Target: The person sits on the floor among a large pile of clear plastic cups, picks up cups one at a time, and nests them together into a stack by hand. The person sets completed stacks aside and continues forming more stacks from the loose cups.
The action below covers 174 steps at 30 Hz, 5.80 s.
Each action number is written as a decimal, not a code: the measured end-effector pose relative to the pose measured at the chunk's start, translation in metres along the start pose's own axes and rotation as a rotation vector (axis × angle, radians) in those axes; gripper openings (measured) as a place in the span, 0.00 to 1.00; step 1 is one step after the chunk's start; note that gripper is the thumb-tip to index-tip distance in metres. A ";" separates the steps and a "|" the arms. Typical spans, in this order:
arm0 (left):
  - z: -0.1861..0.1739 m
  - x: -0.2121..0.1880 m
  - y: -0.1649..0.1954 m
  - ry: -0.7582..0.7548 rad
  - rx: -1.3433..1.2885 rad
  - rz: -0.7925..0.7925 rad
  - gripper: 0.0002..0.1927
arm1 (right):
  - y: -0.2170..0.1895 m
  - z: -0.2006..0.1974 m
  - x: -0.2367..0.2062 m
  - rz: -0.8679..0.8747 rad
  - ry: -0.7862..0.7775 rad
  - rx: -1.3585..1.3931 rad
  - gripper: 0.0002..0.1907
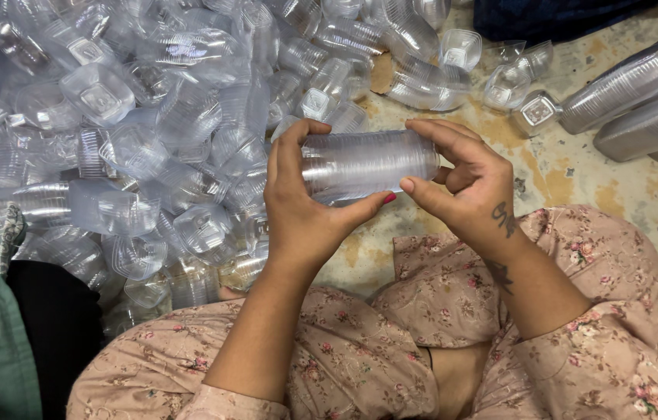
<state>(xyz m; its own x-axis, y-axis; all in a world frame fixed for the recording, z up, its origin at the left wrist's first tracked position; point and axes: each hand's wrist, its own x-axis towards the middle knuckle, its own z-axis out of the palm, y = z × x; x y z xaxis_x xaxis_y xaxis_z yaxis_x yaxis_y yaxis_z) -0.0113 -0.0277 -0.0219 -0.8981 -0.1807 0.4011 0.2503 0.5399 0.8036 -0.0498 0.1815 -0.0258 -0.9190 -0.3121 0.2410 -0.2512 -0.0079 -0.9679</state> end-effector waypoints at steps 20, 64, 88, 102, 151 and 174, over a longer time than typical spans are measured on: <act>0.004 0.000 0.006 -0.015 -0.004 0.034 0.47 | 0.004 0.003 0.001 -0.005 -0.001 -0.034 0.29; 0.009 -0.005 0.008 -0.074 -0.024 0.030 0.42 | 0.007 0.011 -0.003 -0.002 -0.023 -0.276 0.32; 0.011 -0.007 0.010 -0.095 -0.015 0.007 0.41 | 0.014 0.012 -0.004 -0.036 -0.017 -0.307 0.33; 0.014 -0.008 0.010 -0.091 -0.005 0.002 0.41 | 0.015 0.012 -0.005 -0.027 0.003 -0.314 0.33; 0.017 -0.012 0.006 -0.114 -0.011 -0.021 0.41 | 0.019 0.016 -0.004 -0.066 -0.016 -0.510 0.36; 0.016 -0.011 0.010 -0.152 -0.025 -0.054 0.40 | 0.016 0.018 -0.004 -0.013 -0.045 -0.536 0.36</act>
<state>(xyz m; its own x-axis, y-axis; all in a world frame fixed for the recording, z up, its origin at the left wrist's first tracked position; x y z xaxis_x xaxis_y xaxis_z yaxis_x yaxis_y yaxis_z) -0.0050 -0.0071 -0.0258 -0.9544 -0.0810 0.2874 0.2076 0.5116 0.8338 -0.0445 0.1659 -0.0431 -0.9037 -0.3554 0.2386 -0.3935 0.4704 -0.7899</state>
